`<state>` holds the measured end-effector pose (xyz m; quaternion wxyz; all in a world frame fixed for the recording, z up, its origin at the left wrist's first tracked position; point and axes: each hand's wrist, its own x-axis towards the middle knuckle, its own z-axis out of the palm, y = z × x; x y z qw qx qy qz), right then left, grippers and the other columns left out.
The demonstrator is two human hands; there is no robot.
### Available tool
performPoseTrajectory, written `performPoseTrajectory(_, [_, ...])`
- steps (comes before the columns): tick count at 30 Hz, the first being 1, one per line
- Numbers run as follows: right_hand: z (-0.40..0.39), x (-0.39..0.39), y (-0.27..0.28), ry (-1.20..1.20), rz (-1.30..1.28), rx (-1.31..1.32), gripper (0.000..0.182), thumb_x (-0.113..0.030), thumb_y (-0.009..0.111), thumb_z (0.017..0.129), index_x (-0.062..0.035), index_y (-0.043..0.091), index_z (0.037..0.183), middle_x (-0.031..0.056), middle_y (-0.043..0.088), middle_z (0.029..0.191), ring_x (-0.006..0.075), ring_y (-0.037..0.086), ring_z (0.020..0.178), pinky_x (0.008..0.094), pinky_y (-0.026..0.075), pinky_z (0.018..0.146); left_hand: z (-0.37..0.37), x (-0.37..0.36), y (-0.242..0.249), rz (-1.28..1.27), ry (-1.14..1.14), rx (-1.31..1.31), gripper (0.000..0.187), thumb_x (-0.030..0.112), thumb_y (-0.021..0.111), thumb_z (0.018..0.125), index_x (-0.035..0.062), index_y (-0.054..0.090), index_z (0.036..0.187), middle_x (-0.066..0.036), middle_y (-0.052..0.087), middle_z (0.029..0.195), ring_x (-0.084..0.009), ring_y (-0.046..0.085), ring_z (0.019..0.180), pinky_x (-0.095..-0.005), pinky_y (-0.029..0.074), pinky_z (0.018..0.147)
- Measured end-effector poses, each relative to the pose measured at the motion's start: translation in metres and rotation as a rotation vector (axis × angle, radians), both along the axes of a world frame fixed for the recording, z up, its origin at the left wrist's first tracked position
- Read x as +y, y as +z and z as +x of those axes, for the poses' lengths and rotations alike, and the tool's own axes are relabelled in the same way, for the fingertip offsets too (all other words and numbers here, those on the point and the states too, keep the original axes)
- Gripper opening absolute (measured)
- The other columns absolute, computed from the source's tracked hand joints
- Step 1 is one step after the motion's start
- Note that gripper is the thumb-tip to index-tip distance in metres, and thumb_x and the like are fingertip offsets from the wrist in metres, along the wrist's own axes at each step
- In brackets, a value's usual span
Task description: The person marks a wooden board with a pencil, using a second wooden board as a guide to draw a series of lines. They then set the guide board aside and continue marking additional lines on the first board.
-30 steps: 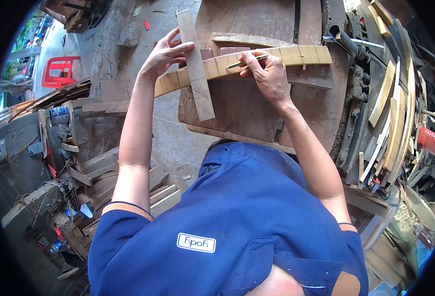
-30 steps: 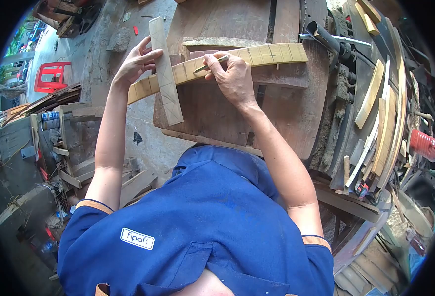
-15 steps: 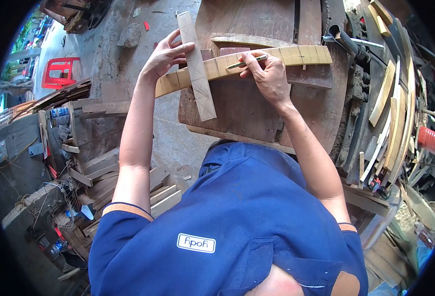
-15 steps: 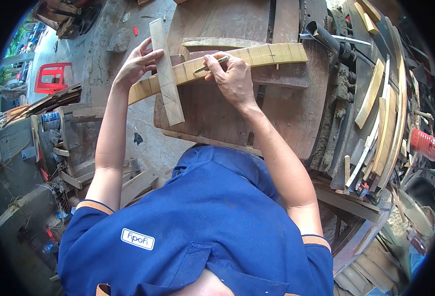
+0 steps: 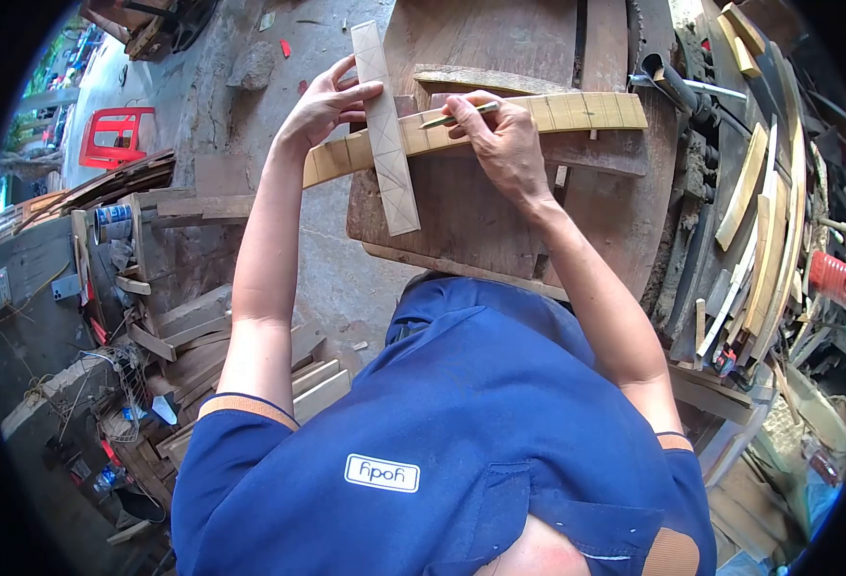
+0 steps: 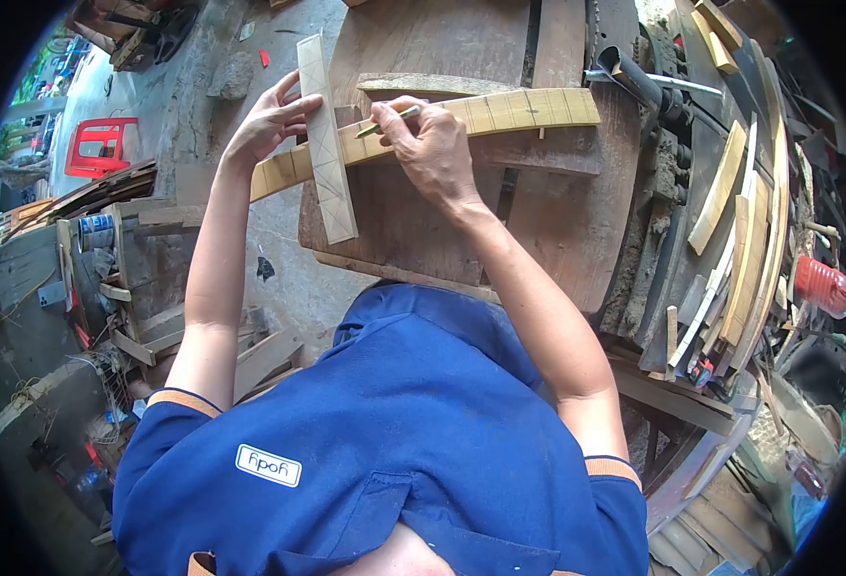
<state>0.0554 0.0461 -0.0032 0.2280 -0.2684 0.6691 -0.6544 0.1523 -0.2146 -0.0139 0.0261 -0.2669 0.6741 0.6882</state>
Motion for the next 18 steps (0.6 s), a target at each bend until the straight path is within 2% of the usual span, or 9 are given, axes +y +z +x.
performPoseTrajectory(5, [0.01, -0.018, -0.001, 0.026, -0.009, 0.09, 0.029, -0.029, 0.065, 0.098, -0.002, 0.075, 0.097, 0.0073, 0.072, 0.072, 0.0095, 0.066, 0.064, 0.0259, 0.051, 0.06, 0.0, 0.001, 0.002, 0.018, -0.008, 0.022, 0.09, 0.027, 0.083, 0.084, 0.0053, 0.031, 0.154, -0.009, 0.07, 0.116, -0.0128, 0.07, 0.09, -0.0279, 0.059, 0.077])
performPoseTrajectory(6, [0.01, -0.018, 0.0, 0.061, 0.067, 0.065, 0.032, -0.033, 0.065, 0.099, -0.0026, 0.074, 0.099, 0.0062, 0.075, 0.085, 0.0115, 0.072, 0.08, 0.0252, 0.055, 0.071, 0.0, 0.002, 0.003, 0.009, -0.015, 0.03, 0.091, 0.027, 0.083, 0.084, 0.0048, 0.03, 0.155, -0.01, 0.07, 0.117, -0.0137, 0.071, 0.091, -0.0288, 0.06, 0.078])
performPoseTrajectory(7, [0.011, -0.02, -0.001, 0.065, 0.068, 0.065, 0.032, -0.033, 0.065, 0.099, -0.0026, 0.074, 0.099, 0.0062, 0.075, 0.085, 0.0115, 0.072, 0.08, 0.0252, 0.055, 0.071, 0.001, 0.002, 0.003, -0.001, -0.021, 0.038, 0.092, 0.027, 0.083, 0.084, 0.0043, 0.029, 0.155, -0.012, 0.07, 0.118, -0.0147, 0.071, 0.092, -0.0296, 0.06, 0.079])
performPoseTrajectory(9, [0.013, -0.025, -0.004, -0.013, 0.006, 0.129, 0.027, -0.029, 0.065, 0.099, -0.0046, 0.075, 0.097, 0.0067, 0.07, 0.067, 0.0092, 0.063, 0.059, 0.0276, 0.048, 0.055, 0.001, 0.001, 0.0, -0.012, -0.012, 0.038, 0.093, 0.026, 0.083, 0.084, 0.0038, 0.028, 0.155, -0.013, 0.07, 0.119, -0.0156, 0.071, 0.094, -0.0306, 0.06, 0.08])
performPoseTrajectory(12, [0.014, -0.026, -0.002, -0.029, 0.034, 0.152, 0.026, -0.029, 0.065, 0.099, -0.0051, 0.075, 0.096, 0.007, 0.069, 0.066, 0.0096, 0.061, 0.056, 0.0287, 0.047, 0.053, 0.0, 0.0, -0.001, -0.011, -0.013, 0.038, 0.094, 0.025, 0.083, 0.084, 0.0032, 0.026, 0.156, -0.014, 0.069, 0.119, -0.017, 0.072, 0.095, -0.0318, 0.061, 0.08])
performPoseTrajectory(13, [0.013, -0.026, -0.001, -0.029, 0.035, 0.152, 0.026, -0.029, 0.065, 0.099, -0.0051, 0.075, 0.096, 0.007, 0.069, 0.066, 0.0096, 0.061, 0.056, 0.0287, 0.047, 0.053, 0.0, -0.001, -0.001, -0.002, -0.017, 0.036, 0.094, 0.025, 0.083, 0.084, 0.0032, 0.025, 0.156, -0.015, 0.069, 0.119, -0.0175, 0.072, 0.095, -0.0321, 0.061, 0.081])
performPoseTrajectory(15, [0.012, -0.026, 0.001, 0.012, 0.121, 0.148, 0.03, -0.033, 0.065, 0.099, -0.0043, 0.075, 0.099, 0.0059, 0.074, 0.076, 0.0098, 0.07, 0.075, 0.0251, 0.053, 0.066, -0.001, 0.0, -0.001, -0.004, -0.014, 0.041, 0.094, 0.025, 0.082, 0.084, 0.0032, 0.025, 0.156, -0.015, 0.069, 0.119, -0.0176, 0.072, 0.095, -0.0318, 0.061, 0.08])
performPoseTrajectory(18, [0.013, -0.029, -0.002, 0.008, 0.104, 0.164, 0.03, -0.032, 0.066, 0.099, -0.0034, 0.075, 0.099, 0.0048, 0.072, 0.075, 0.0081, 0.067, 0.071, 0.025, 0.052, 0.063, 0.0, 0.0, 0.0, -0.005, -0.015, 0.045, 0.094, 0.024, 0.082, 0.085, 0.0033, 0.025, 0.156, -0.015, 0.069, 0.12, -0.0176, 0.072, 0.095, -0.0314, 0.061, 0.08])
